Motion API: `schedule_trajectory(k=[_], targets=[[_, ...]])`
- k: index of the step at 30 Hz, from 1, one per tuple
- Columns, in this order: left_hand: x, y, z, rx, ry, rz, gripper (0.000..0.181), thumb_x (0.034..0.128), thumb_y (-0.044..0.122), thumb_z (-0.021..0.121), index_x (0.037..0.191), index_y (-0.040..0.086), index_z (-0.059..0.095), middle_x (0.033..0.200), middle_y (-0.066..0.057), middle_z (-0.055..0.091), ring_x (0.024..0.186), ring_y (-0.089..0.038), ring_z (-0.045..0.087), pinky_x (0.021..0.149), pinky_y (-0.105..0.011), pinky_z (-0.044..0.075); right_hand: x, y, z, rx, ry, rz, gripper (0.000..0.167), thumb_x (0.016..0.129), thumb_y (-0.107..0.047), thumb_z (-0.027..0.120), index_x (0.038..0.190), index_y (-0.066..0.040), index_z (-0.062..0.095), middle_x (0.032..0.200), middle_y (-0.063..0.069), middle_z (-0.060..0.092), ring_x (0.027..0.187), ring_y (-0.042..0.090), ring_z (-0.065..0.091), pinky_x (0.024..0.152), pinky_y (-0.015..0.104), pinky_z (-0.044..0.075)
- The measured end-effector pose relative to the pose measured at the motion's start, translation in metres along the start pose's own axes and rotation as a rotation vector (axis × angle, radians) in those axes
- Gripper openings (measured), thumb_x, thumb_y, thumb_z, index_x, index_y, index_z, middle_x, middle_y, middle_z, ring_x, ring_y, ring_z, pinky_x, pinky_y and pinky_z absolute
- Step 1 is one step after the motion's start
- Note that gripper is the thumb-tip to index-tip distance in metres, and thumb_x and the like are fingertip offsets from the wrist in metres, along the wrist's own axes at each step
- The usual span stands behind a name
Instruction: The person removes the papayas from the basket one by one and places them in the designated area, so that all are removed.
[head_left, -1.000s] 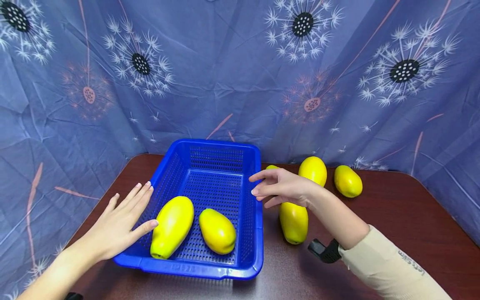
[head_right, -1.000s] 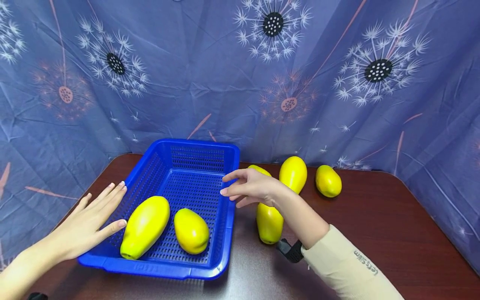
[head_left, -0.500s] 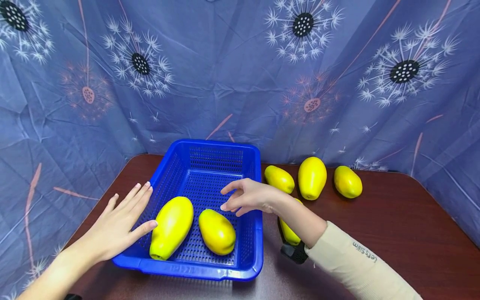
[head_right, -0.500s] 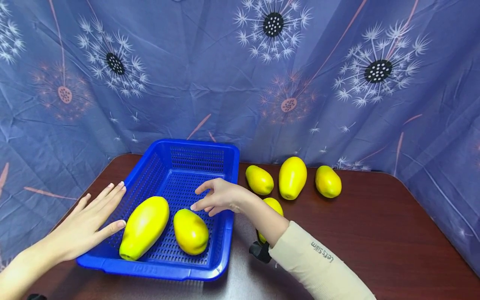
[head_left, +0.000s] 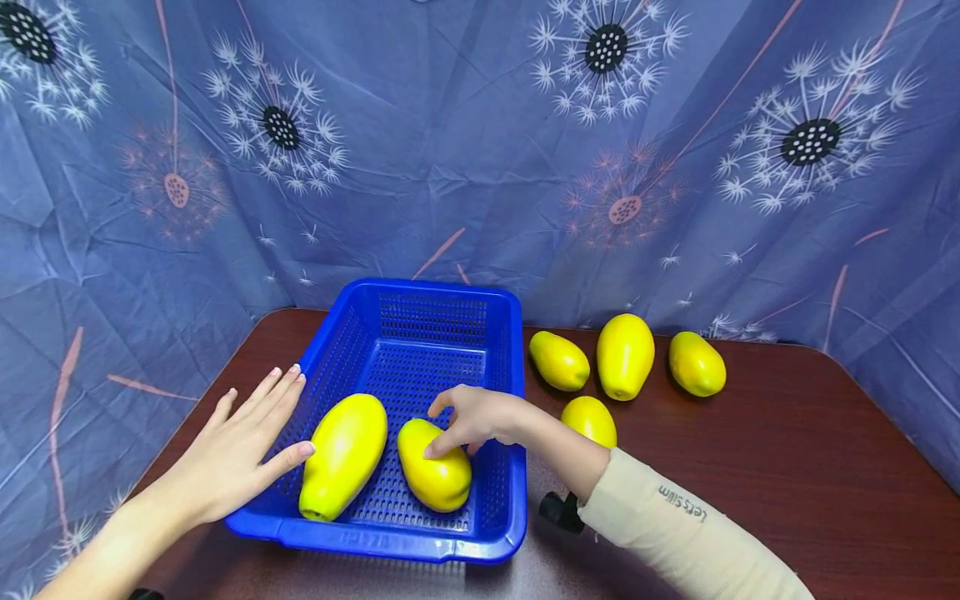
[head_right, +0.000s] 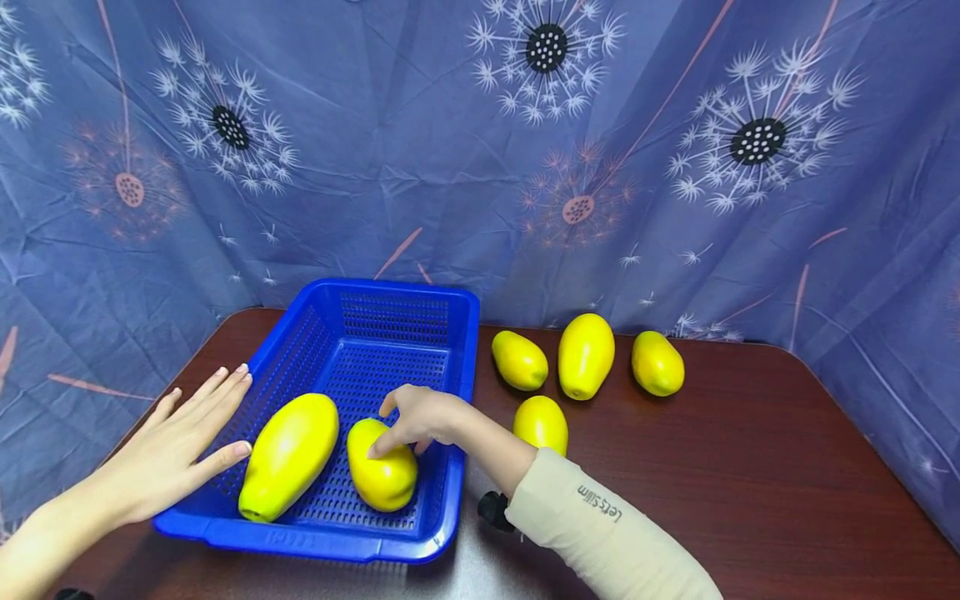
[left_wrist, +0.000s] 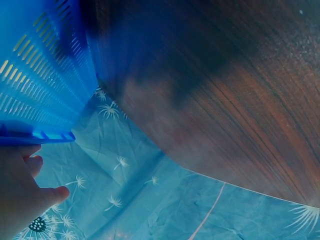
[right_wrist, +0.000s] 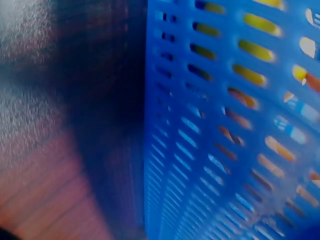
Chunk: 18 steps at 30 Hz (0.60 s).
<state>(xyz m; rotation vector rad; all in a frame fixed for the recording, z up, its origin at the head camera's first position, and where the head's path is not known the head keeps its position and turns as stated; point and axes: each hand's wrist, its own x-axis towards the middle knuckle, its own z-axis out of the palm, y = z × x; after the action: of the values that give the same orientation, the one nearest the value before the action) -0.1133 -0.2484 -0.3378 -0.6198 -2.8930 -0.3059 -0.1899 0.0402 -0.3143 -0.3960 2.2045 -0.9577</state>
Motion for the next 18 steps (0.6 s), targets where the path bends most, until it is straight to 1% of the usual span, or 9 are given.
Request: schedule_trajectory(k=[2,4,7,10,18], targets=[[0.0,0.0,0.0,-0.002,-0.003,-0.002,0.075,0.0923,0.046,0.049,0.147,0.002,0.023,0.152,-0.017,0.021,0.142,-0.03,0.009,0.107,-0.06,-0.002,0.001,0.001,0.003,0.005,-0.012,0.015,0.056,0.076,-0.014,0.078,0.125,-0.001,0.053,0.12,0.014,0.052,0.092,0.021,0.059,0.068,0.035,0.055],[0.0,0.0,0.0,-0.003,-0.003,-0.001,0.075,0.0924,0.046,0.049,0.147,0.002,0.023,0.152,-0.017,0.021,0.142,-0.03,0.009,0.107,-0.06,-0.002,0.002,0.001,0.007,0.021,-0.042,0.031,0.058,0.076,-0.017,0.078,0.126,-0.001,0.052,0.122,0.014,0.05,0.091,0.021,0.06,0.067,0.035,0.055],[0.0,0.0,0.0,-0.002,0.001,0.004,0.075,0.0925,0.046,0.049,0.147,0.001,0.023,0.152,-0.017,0.021,0.142,-0.03,0.009,0.107,-0.06,-0.002,0.003,0.002,0.011,0.037,-0.089,0.04,0.061,0.075,-0.019,0.079,0.126,0.0,0.051,0.115,0.012,0.052,0.085,0.021,0.061,0.065,0.036,0.055],[0.0,-0.001,0.0,-0.001,0.001,0.003,0.075,0.0927,0.046,0.049,0.147,0.001,0.023,0.152,-0.017,0.02,0.142,-0.029,0.008,0.107,-0.06,-0.002,0.004,0.003,0.013,0.045,-0.113,0.036,0.062,0.075,-0.021,0.078,0.126,0.0,0.05,0.108,0.01,0.052,0.081,0.021,0.061,0.064,0.036,0.055],[0.0,0.0,-0.001,-0.004,-0.01,-0.008,0.075,0.0926,0.046,0.049,0.147,0.002,0.022,0.152,-0.018,0.021,0.142,-0.03,0.008,0.106,-0.062,-0.002,0.002,0.004,0.012,0.114,-0.099,0.009,0.058,0.076,-0.018,0.077,0.124,0.001,0.05,0.101,0.011,0.055,0.079,0.023,0.062,0.063,0.038,0.055]])
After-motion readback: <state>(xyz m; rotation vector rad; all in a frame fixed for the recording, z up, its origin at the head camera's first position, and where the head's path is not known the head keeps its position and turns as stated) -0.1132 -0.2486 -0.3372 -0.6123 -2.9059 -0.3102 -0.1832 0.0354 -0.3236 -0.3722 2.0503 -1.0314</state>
